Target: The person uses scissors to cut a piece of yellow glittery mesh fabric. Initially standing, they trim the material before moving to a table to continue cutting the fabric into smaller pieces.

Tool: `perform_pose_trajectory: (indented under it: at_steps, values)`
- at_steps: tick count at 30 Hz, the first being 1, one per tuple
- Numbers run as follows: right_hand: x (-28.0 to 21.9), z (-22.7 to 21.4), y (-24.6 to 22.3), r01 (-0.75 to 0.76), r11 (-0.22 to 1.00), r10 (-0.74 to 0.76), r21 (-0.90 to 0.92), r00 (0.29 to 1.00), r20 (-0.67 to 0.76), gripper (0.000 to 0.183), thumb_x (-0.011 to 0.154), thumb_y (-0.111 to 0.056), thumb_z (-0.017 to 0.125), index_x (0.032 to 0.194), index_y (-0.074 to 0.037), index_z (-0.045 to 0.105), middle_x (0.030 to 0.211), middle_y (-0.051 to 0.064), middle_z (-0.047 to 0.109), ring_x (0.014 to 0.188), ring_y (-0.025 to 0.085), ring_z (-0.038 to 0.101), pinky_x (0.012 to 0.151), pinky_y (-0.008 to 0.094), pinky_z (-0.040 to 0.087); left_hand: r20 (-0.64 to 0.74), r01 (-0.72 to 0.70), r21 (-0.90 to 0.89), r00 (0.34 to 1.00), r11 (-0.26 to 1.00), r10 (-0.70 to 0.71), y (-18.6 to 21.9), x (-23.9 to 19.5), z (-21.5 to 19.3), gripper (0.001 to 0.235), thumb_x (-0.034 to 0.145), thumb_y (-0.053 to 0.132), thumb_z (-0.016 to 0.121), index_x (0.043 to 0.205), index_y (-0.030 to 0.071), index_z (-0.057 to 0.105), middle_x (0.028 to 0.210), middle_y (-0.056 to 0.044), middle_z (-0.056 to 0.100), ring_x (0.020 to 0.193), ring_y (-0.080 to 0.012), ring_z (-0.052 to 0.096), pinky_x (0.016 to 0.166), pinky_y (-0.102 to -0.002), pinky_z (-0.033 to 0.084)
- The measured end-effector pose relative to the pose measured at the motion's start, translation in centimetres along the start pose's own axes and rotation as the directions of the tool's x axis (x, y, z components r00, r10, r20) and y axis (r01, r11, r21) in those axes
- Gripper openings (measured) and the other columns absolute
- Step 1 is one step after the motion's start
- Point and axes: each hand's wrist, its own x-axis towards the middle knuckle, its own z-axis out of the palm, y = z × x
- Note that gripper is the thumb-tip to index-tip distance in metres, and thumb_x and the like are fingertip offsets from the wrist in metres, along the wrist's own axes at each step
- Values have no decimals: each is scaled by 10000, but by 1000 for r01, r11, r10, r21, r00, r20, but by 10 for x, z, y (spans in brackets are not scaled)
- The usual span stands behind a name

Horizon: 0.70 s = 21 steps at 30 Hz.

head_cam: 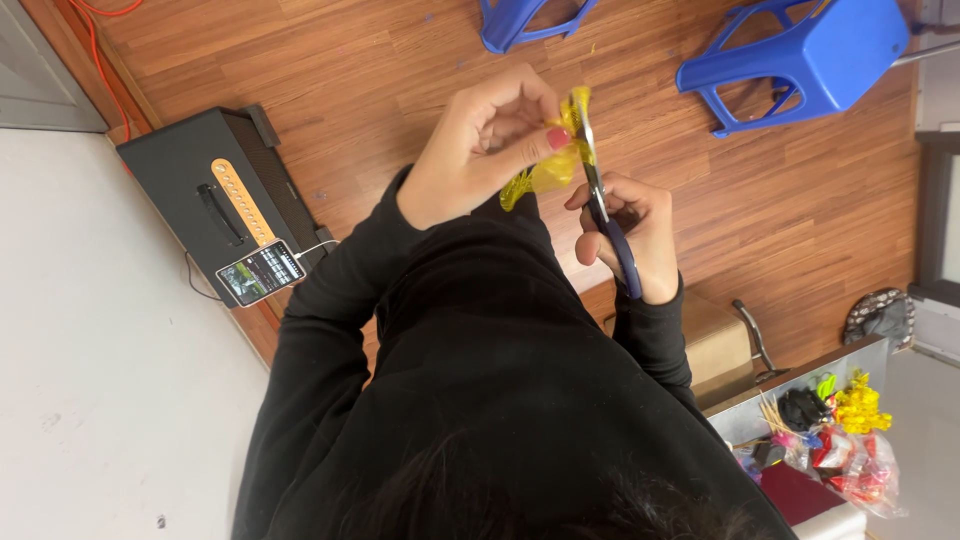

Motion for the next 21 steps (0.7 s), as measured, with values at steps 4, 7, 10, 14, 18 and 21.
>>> perform_pose_trajectory:
  at_steps: [4,7,10,14,18,21]
  values:
    - [1,0,4,15,999,-14,40,1000,-6,675,692,-667,738,959,-57,629,599,-38,395,543,39,297,544,217,235,-55,96,-3,994,995,-96,5,1,11,137,1025,190,672,962,125,569,889,3,612,770,-72,610,535,-164,374]
    - [0,1,5,17,998,-17,52,1000,-1,665,701,-665,739,952,-61,623,603,-45,381,544,37,291,542,217,231,-55,96,-142,993,985,-105,-4,0,15,110,1016,132,681,1033,89,581,943,-41,654,850,-136,678,737,-203,550]
    - [0,0,8,8,998,-7,70,1000,-6,702,684,-692,747,960,-59,623,600,-38,401,537,39,306,543,218,230,-103,58,-168,992,984,-76,-7,1,20,98,1024,131,668,1054,69,598,959,-39,637,840,-145,663,811,-239,592]
    - [0,2,7,17,996,-15,89,1000,-14,774,628,-755,716,974,-72,602,624,-32,440,551,30,347,545,200,261,-126,3,-163,992,987,-23,-11,2,28,83,1032,132,651,1036,75,591,961,-31,631,843,-141,667,802,-236,593]
    - [2,8,4,53,990,-49,129,998,-34,762,684,-753,714,964,-56,588,595,-37,399,530,31,316,549,208,231,-164,-48,-123,986,991,27,-14,3,35,82,1040,132,630,995,106,566,902,-3,604,782,-93,594,718,-208,519]
    - [2,10,1,60,990,-52,125,997,-60,776,708,-780,700,957,-53,592,610,-33,398,537,39,329,548,208,237,-214,-48,-119,977,992,22,-18,1,42,116,1032,190,634,970,139,550,900,13,591,787,-89,576,709,-209,507]
